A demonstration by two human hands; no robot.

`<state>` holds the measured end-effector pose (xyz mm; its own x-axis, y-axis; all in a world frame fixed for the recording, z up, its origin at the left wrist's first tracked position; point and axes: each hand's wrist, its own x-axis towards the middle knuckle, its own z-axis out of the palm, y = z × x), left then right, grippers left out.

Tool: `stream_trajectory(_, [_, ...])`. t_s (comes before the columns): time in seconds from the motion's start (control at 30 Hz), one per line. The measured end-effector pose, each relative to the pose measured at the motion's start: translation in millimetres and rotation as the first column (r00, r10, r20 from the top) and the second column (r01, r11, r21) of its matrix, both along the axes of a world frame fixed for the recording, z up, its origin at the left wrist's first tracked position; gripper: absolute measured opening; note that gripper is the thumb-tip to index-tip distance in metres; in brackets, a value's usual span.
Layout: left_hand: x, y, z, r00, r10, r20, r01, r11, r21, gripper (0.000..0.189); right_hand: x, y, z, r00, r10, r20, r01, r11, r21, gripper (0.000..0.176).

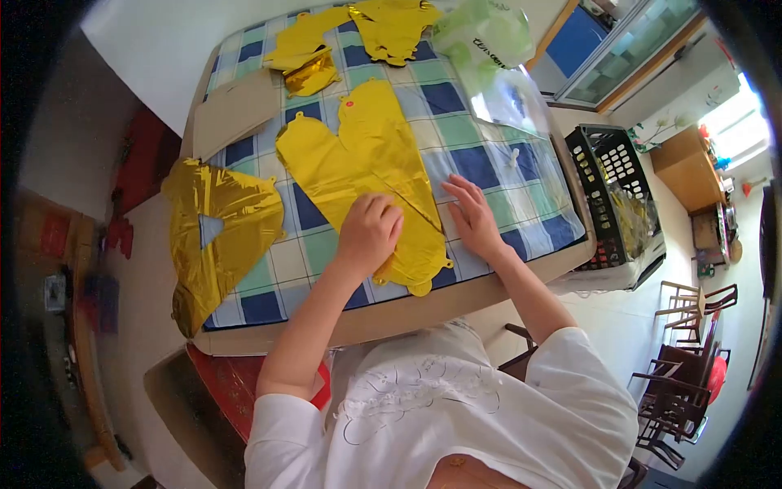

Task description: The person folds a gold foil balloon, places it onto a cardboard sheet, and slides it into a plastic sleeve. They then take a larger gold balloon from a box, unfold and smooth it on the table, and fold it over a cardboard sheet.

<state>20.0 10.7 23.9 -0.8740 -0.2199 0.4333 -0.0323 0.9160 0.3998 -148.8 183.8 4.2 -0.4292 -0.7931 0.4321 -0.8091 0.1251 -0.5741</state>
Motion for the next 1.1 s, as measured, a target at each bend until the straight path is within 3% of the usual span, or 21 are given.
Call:
stream_trajectory(0.2, [33,2,-16,1.0,-0.006,0.005,0.006,0.99,-0.142,0.028,2,0,2,1.0,-0.015,-0.004,0.015,1.0,0.008,0.037])
stream_trajectory(0.77, [34,0,-17,0.998,0.028,0.062,-0.018,0.987,-0.16,0.029,-7,-19,4,0.997,-0.024,-0.072,0.024,1.0,-0.007,0.035])
stream_trajectory(0.97, [33,1,-18,0.998,0.028,0.055,-0.02,0.989,-0.149,0.03,-26,-85,7,0.987,-0.097,-0.128,0.115,0.984,0.137,0.038])
stream_trajectory(1.1, [33,2,-15,0.998,0.028,0.05,-0.02,0.988,-0.153,0.03,-31,-114,-6,0.976,-0.031,-0.216,0.091,0.957,0.274,0.046])
